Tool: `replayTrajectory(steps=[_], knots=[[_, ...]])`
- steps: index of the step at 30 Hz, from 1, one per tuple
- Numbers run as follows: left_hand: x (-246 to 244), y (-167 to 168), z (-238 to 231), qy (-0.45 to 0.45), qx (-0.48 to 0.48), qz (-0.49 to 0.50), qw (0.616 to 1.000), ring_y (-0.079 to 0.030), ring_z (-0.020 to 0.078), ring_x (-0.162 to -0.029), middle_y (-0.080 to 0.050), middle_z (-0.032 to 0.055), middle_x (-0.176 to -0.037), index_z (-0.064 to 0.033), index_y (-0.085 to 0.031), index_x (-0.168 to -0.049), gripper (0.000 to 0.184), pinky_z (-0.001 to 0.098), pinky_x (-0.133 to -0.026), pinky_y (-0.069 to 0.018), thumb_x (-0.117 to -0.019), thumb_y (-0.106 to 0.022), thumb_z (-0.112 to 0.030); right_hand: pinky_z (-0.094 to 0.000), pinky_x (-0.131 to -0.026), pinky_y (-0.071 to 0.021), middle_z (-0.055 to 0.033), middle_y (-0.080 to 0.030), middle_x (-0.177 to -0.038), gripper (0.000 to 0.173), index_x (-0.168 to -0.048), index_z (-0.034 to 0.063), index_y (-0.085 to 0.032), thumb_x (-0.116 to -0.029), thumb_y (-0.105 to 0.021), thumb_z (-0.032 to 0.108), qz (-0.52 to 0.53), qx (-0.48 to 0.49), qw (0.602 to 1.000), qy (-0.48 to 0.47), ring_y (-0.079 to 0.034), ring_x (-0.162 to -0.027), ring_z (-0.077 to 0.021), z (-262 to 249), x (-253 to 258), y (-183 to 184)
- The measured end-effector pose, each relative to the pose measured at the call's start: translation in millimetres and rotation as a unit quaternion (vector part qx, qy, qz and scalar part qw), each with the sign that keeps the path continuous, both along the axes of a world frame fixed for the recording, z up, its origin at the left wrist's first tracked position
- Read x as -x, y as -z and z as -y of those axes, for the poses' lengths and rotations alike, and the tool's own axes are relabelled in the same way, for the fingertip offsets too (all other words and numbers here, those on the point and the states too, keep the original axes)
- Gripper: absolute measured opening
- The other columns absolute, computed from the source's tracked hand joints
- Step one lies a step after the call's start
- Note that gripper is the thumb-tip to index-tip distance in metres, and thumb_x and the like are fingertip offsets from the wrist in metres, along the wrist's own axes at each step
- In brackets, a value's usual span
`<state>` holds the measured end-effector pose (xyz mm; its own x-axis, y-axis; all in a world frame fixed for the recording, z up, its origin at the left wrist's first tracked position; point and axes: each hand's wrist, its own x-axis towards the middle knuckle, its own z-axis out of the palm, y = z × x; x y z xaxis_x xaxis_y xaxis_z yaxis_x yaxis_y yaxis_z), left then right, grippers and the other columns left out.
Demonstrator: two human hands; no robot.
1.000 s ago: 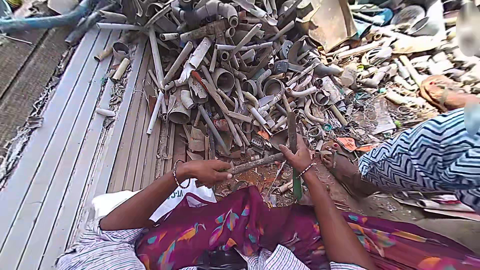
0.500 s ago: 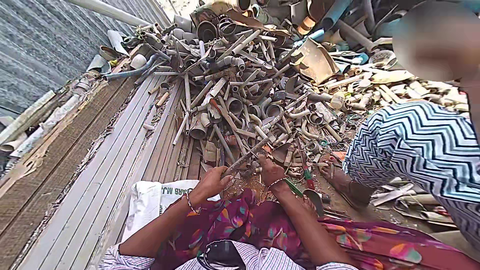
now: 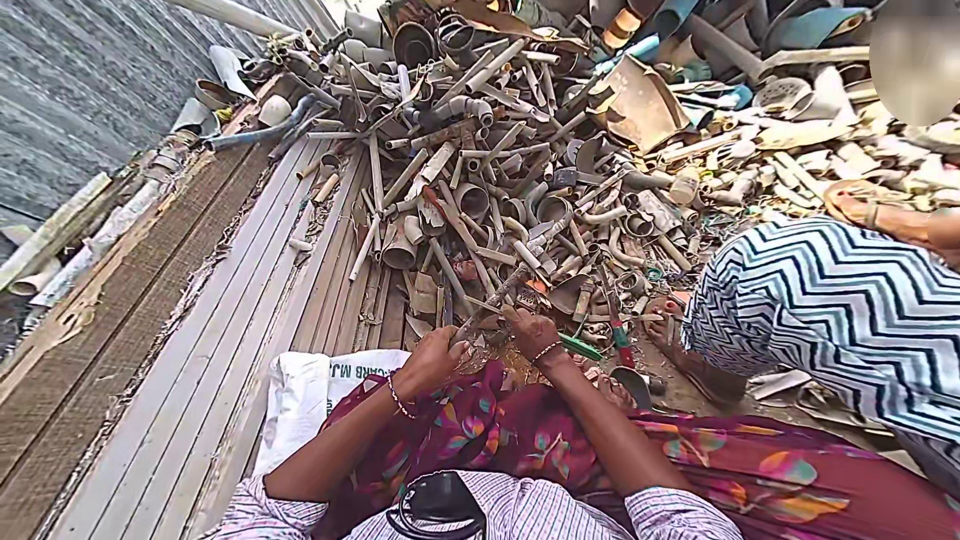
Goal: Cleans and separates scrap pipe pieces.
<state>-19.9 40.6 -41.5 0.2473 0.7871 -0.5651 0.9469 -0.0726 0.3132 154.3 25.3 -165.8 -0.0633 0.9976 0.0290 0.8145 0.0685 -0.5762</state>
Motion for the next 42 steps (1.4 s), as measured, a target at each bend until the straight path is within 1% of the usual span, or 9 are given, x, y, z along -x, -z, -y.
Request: replayTrajectory(steps=[7, 12, 18, 24, 29, 32, 36, 38, 42], knots=[[-2, 4, 2, 0.009, 0.005, -0.02, 1.0, -0.063, 0.0337, -0.105, -0.064, 0.0238, -0.112, 0.0058, -0.058, -0.129, 0.034, 0.0494, -0.097, -0.0471, -0.1098, -0.047, -0.02, -0.0619, -0.092, -0.0498, -0.0302, -0.065, -0.127, 0.052, -0.154, 0.0084, -0.046, -0.1028, -0.043, -0.001, 0.017, 0.139, 0.989, 0.043, -0.066, -0.111, -0.0499, -8, 1, 0], [1, 7, -1, 0.029, 0.022, -0.037, 0.999, -0.062, 0.0374, -0.107, -0.063, 0.0263, -0.113, 0.0078, -0.059, -0.125, 0.034, 0.0527, -0.097, -0.0459, -0.1097, -0.047, -0.02, -0.0614, -0.08, -0.0535, -0.031, -0.069, -0.114, 0.047, -0.146, 0.0044, -0.056, -0.101, -0.045, -0.002, -0.001, 0.029, 0.999, -0.027, -0.07, -0.096, -0.0506, 8, 31, 5], [-7, 7, 6, 0.026, 0.014, -0.037, 0.999, -0.062, 0.0368, -0.11, -0.064, 0.0261, -0.116, 0.0067, -0.058, -0.128, 0.033, 0.0512, -0.1, -0.0457, -0.1096, -0.045, -0.018, -0.0615, -0.094, -0.0494, -0.0301, -0.064, -0.129, 0.052, -0.156, 0.008, -0.042, -0.1038, -0.043, 0.0, 0.02, 0.173, 0.984, 0.047, -0.065, -0.113, -0.0488, -9, 5, 2], [-7, 6, 4, 0.039, 0.034, -0.05, 0.997, -0.061, 0.0375, -0.113, -0.063, 0.0268, -0.119, 0.0074, -0.058, -0.128, 0.034, 0.0525, -0.102, -0.0444, -0.11, -0.045, -0.018, -0.0608, -0.085, -0.0532, -0.0304, -0.068, -0.12, 0.048, -0.149, 0.0062, -0.053, -0.1022, -0.044, -0.001, 0.015, 0.082, 0.996, 0.012, -0.07, -0.101, -0.0495, 7, 21, 11], [-10, 11, 5, 0.036, 0.022, -0.027, 0.999, -0.062, 0.0375, -0.113, -0.064, 0.0266, -0.118, 0.0062, -0.058, -0.129, 0.033, 0.0526, -0.101, -0.0453, -0.1097, -0.045, -0.017, -0.0606, -0.098, -0.0474, -0.0297, -0.066, -0.126, 0.051, -0.155, 0.0051, -0.041, -0.1049, -0.043, 0.003, 0.004, 0.188, 0.979, 0.079, -0.064, -0.117, -0.0477, -3, 4, 1], [0, 10, 1, 0.017, 0.033, -0.011, 0.999, -0.063, 0.0346, -0.106, -0.064, 0.0253, -0.115, 0.0068, -0.058, -0.129, 0.034, 0.0503, -0.099, -0.0465, -0.1099, -0.046, -0.018, -0.0572, -0.102, -0.0464, -0.0304, -0.066, -0.122, 0.043, -0.152, 0.0014, -0.042, -0.1098, -0.04, 0.011, -0.088, 0.194, 0.975, 0.059, -0.064, -0.119, -0.0454, -8, 2, -3], [2, 10, -3, 0.008, 0.039, 0.004, 0.999, -0.063, 0.0325, -0.099, -0.064, 0.0227, -0.109, 0.0048, -0.058, -0.129, 0.033, 0.0499, -0.094, -0.0478, -0.1103, -0.045, -0.019, -0.0553, -0.09, -0.0507, -0.0298, -0.066, -0.101, 0.037, -0.133, -0.0081, -0.054, -0.1129, -0.035, 0.017, -0.249, 0.136, 0.954, 0.096, -0.067, -0.094, -0.0413, -17, -14, 21], [3, 12, -1, 0.016, 0.037, 0.001, 0.999, -0.063, 0.0341, -0.101, -0.064, 0.0235, -0.11, 0.0052, -0.059, -0.127, 0.032, 0.052, -0.095, -0.0473, -0.1098, -0.046, -0.019, -0.0511, -0.079, -0.0532, -0.026, -0.063, -0.094, 0.039, -0.134, -0.0079, -0.051, -0.114, -0.031, 0.02, -0.292, 0.135, 0.934, 0.158, -0.064, -0.078, -0.0356, -21, -27, 29], [0, 10, 1, 0.035, 0.031, -0.003, 0.999, -0.062, 0.0361, -0.106, -0.064, 0.0258, -0.114, 0.0064, -0.06, -0.128, 0.033, 0.0524, -0.098, -0.0455, -0.1095, -0.046, -0.018, -0.0483, -0.081, -0.052, -0.026, -0.063, -0.096, 0.044, -0.131, -0.0096, -0.054, -0.1147, -0.028, 0.022, -0.316, 0.167, 0.91, 0.212, -0.063, -0.079, -0.0329, -28, -46, 34]])
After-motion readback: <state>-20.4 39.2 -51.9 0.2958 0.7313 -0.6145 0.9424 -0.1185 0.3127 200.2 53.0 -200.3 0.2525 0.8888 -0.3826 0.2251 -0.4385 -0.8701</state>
